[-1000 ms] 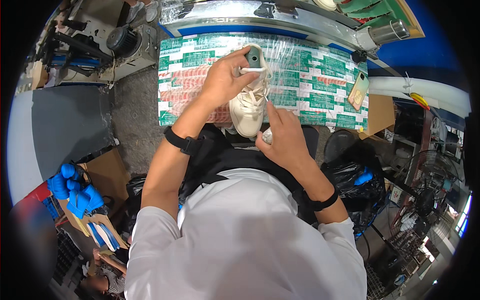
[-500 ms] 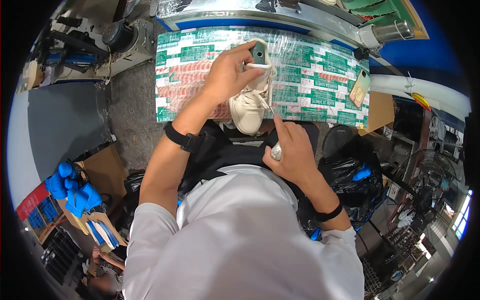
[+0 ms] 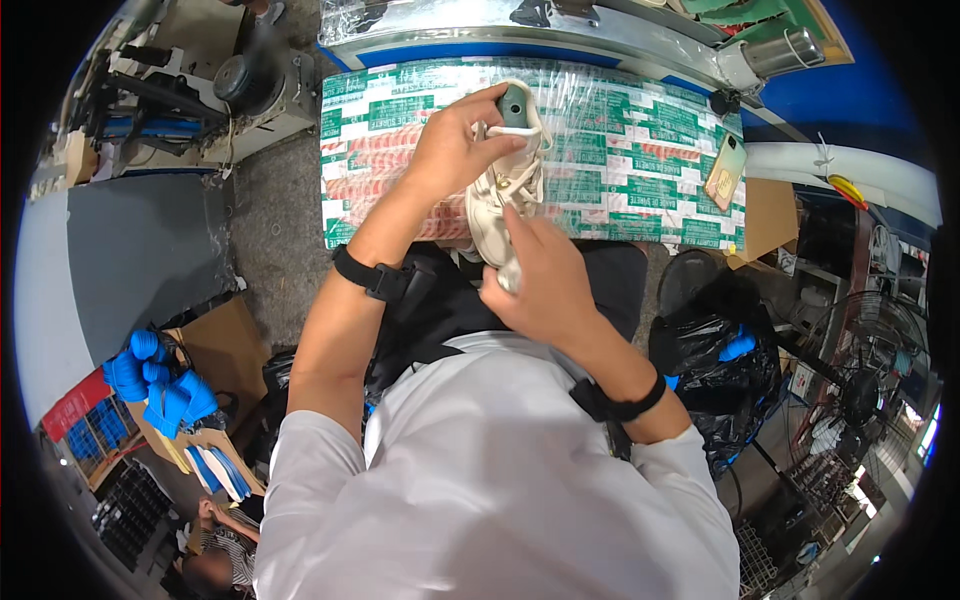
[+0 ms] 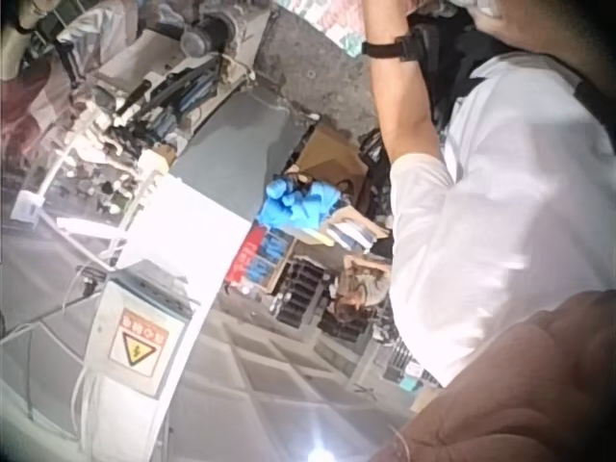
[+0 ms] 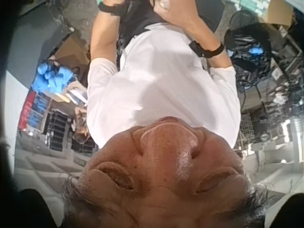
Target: The worker is assembling shoes by inserting a shoe tree, wiping the surface, and placing them on a production line.
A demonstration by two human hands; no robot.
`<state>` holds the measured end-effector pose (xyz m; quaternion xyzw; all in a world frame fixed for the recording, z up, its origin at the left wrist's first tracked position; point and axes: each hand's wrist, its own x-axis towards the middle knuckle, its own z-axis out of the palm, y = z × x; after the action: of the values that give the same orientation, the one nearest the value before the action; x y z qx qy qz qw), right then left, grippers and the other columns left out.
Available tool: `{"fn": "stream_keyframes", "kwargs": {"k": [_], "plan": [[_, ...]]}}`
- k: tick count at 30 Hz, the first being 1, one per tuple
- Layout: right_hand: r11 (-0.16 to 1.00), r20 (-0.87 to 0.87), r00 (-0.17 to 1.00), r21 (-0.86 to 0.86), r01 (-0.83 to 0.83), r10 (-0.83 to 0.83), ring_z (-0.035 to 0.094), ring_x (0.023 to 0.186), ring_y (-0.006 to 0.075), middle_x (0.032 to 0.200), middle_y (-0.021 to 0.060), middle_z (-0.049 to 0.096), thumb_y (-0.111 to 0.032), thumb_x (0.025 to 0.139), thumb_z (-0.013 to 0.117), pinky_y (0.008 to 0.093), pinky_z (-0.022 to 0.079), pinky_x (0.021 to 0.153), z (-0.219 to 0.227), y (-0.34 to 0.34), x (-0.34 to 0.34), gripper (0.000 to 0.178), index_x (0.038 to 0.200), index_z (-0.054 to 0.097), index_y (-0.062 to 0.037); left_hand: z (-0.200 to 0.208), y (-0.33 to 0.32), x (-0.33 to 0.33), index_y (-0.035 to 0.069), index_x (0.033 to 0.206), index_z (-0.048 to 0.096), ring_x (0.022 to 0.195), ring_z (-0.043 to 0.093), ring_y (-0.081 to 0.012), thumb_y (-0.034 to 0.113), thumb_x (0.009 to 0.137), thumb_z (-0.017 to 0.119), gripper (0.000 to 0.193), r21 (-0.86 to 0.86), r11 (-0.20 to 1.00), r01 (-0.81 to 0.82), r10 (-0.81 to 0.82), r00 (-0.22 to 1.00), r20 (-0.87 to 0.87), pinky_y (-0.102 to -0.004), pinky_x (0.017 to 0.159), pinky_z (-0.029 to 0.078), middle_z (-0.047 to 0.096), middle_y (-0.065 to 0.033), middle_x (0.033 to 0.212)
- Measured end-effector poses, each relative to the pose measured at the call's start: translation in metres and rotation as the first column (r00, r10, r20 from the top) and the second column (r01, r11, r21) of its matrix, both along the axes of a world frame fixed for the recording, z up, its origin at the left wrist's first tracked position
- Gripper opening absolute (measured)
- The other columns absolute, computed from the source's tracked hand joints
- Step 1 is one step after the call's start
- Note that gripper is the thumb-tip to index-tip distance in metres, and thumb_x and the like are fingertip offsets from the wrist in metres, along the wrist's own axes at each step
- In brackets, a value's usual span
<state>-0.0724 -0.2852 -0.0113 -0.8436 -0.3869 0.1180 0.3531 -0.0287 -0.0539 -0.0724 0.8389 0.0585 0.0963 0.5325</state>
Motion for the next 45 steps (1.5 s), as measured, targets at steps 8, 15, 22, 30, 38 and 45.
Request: {"fn": "stream_keyframes", "kwargs": {"k": [8, 15, 22, 30, 38, 45], "plan": [[0.942, -0.177, 0.979, 0.299, 0.151, -0.101, 0.068, 0.11, 0.0408, 0.117, 0.0248, 0.067, -0.019, 0.088, 0.079, 0.0486, 0.056, 0.096, -0.018, -0.034, 0.036, 0.077, 0.157, 0.055, 0.0061, -0.022, 0.038, -0.019, 0.006, 0.103, 0.074, 0.139, 0.067, -0.0285, 0.012, 0.099, 0.086, 0.014, -0.464, 0.885, 0.04, -0.045, 0.999, -0.001, -0.039, 0.105, 0.059, 0.057, -0.0173, 0.169], [0.977, -0.022, 0.981, 0.085, 0.194, -0.193, 0.064, 0.102, 0.041, 0.111, 0.0222, 0.063, -0.023, 0.088, 0.082, 0.0522, 0.053, 0.089, -0.073, -0.002, 0.012, 0.079, 0.155, 0.055, 0.0095, -0.011, 0.0, -0.063, 0.01, 0.173, 0.032, 0.136, 0.063, -0.0265, 0.035, 0.107, 0.081, 0.086, -0.605, 0.679, -0.416, 0.175, 0.892, -0.417, -0.0455, 0.107, 0.058, 0.057, -0.016, 0.159], [0.975, -0.166, 0.986, 0.218, 0.036, 0.001, 0.062, 0.107, 0.0397, 0.112, 0.0186, 0.06, -0.024, 0.085, 0.082, 0.0504, 0.054, 0.092, -0.074, -0.009, 0.059, 0.072, 0.151, 0.065, -0.003, 0.004, 0.018, -0.041, -0.007, 0.143, 0.065, 0.111, 0.077, -0.0223, 0.01, 0.097, 0.084, 0.052, -0.563, 0.631, -0.533, 0.312, 0.84, -0.444, -0.0383, 0.098, 0.061, 0.078, -0.0148, 0.128], [0.952, 0.263, 0.922, -0.035, 0.303, -0.284, 0.063, 0.108, 0.0394, 0.117, 0.0193, 0.063, -0.026, 0.083, 0.084, 0.0538, 0.055, 0.094, -0.137, -0.072, 0.148, 0.066, 0.142, 0.069, 0.0, 0.107, 0.172, 0.098, -0.002, 0.134, 0.069, 0.105, 0.075, -0.016, 0.011, 0.08, 0.098, 0.063, 0.324, 0.926, -0.194, 0.243, 0.963, -0.116, -0.0337, 0.094, 0.061, 0.081, -0.0094, 0.121], [0.964, 0.349, 0.903, 0.003, 0.266, -0.251, 0.066, 0.103, 0.0358, 0.116, 0.0159, 0.065, -0.027, 0.084, 0.084, 0.0509, 0.055, 0.092, -0.145, -0.069, 0.15, 0.052, 0.131, 0.076, -0.0079, 0.083, 0.286, 0.271, -0.004, 0.152, 0.053, 0.124, 0.074, -0.0304, 0.012, 0.079, 0.09, 0.083, 0.581, 0.797, -0.165, 0.342, 0.916, -0.209, -0.0384, 0.111, 0.055, 0.074, -0.0206, 0.135], [0.962, 0.359, 0.899, -0.013, 0.271, -0.249, 0.067, 0.1, 0.0343, 0.115, 0.0165, 0.067, -0.028, 0.082, 0.083, 0.0488, 0.055, 0.091, -0.147, -0.071, 0.153, 0.047, 0.125, 0.079, -0.0097, 0.048, 0.082, 0.39, -0.006, 0.153, 0.06, 0.139, 0.062, -0.0464, 0.055, 0.091, 0.088, 0.091, 0.504, 0.862, -0.056, 0.186, 0.96, -0.212, -0.0566, 0.118, 0.048, 0.066, -0.0286, 0.149]]}}
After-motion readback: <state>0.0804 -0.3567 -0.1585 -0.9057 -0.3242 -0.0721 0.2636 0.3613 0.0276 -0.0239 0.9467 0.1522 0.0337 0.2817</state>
